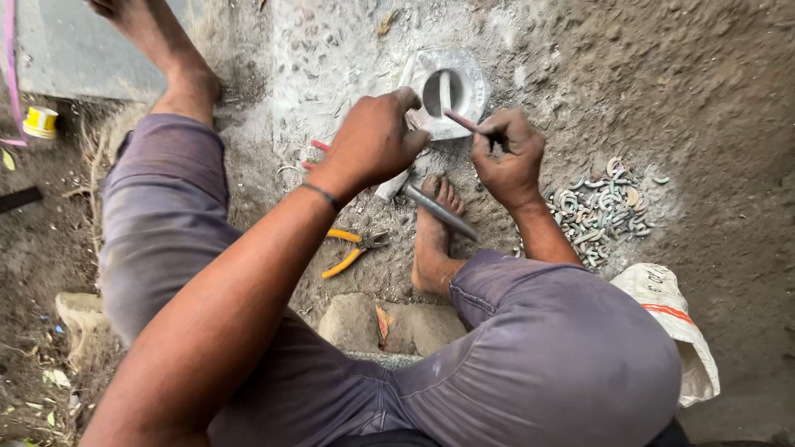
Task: The person inserts metal spokes into a bicycle hub and then uses a hammer and pliers to bend and shape small metal pieces on a concrete block.
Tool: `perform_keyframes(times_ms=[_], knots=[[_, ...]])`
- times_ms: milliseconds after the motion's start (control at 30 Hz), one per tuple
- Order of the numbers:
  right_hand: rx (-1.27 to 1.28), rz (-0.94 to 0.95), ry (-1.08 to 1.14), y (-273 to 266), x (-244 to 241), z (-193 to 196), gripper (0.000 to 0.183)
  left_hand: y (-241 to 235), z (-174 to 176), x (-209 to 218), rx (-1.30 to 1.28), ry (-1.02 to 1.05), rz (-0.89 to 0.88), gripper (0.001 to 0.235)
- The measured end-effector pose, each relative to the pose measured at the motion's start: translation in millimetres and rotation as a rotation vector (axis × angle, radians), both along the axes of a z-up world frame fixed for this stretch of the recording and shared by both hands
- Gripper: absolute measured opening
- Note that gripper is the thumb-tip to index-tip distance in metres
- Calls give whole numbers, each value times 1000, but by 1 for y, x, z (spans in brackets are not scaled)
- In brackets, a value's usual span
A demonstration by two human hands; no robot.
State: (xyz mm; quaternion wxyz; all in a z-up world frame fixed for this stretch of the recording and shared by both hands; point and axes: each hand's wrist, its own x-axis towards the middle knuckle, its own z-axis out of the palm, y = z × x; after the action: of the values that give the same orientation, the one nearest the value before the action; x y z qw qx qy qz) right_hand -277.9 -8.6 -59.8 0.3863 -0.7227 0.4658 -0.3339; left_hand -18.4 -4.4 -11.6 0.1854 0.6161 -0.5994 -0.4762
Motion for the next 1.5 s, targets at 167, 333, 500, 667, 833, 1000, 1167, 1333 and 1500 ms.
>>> perform_keyframes(times_ms=[167,333,500,667,833,1000,1167,1333,1500], knots=[[301,42,-348,10,21,31,15,-1,-21,-33,-93,375,123,31],[504,-10,-559,14,18,29,18,4,-38,-54,124,632,144,15],[401,-290,-438,5,-8,1,8,-17,-31,-37,-251,309,118,15],[236,-353,133,6,-52,-46,10,-28,-7,9,-469,117,169,12],[527,-283,600,30,-51,-99,7,-20,9,17,-500,-32,41,11],[-32,90,820,60,-51,-126,22,-10,5,10,-526,-68,-47,12],[86,5,794,56,-64,-141,23,-12,-1,6,-507,-88,-96,15],[43,79,868,61,-56,-137,14,-9,-5,9,-483,-41,-192,12],[372,-193,502,87,-48,-99,29,-8,7,16,-337,-151,-221,15]])
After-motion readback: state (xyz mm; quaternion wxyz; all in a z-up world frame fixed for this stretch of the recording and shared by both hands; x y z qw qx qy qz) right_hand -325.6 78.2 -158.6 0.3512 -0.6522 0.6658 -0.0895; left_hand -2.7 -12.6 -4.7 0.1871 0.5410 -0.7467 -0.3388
